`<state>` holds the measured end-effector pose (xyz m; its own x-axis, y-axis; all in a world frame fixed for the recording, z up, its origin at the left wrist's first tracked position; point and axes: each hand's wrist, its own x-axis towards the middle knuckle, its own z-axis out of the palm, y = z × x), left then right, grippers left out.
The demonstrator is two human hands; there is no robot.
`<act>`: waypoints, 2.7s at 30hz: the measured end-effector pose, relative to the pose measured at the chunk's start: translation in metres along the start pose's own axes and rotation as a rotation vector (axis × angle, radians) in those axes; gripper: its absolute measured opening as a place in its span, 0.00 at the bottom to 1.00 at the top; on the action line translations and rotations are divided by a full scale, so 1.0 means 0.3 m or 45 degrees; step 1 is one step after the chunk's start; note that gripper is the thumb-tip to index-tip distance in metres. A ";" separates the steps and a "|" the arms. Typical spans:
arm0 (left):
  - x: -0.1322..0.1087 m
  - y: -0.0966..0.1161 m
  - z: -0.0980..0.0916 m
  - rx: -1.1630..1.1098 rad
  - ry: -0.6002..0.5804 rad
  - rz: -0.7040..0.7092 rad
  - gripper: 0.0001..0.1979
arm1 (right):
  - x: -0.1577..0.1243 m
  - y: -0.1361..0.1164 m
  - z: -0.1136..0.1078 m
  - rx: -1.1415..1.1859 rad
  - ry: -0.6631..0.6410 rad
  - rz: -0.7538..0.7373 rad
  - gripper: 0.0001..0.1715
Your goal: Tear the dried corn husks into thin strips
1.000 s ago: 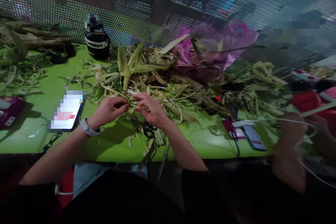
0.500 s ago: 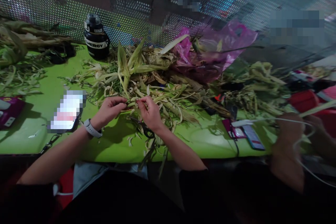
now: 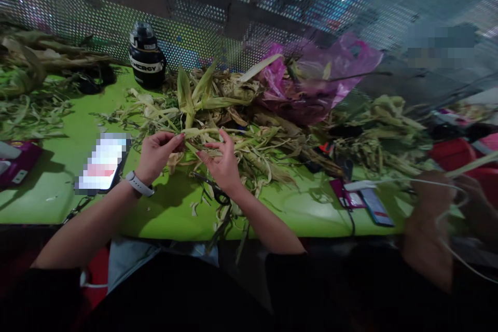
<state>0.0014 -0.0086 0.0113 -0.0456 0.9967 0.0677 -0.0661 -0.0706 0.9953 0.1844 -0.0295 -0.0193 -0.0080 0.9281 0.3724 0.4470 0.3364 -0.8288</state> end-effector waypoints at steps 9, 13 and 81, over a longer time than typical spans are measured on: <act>0.030 -0.054 -0.027 0.553 -0.006 0.384 0.12 | -0.033 -0.042 -0.013 -0.740 -0.273 -0.735 0.12; 0.031 -0.029 -0.039 0.642 -0.498 0.507 0.11 | 0.006 -0.057 -0.062 -0.724 0.003 -0.822 0.09; 0.065 -0.035 -0.051 -0.389 -0.339 -0.502 0.14 | 0.068 0.040 -0.061 -0.671 -0.214 -0.794 0.26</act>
<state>-0.0142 0.0111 0.0011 0.2913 0.9232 -0.2505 -0.3146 0.3398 0.8863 0.2061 -0.0096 -0.0140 -0.5073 0.6219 0.5965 0.6762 0.7164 -0.1718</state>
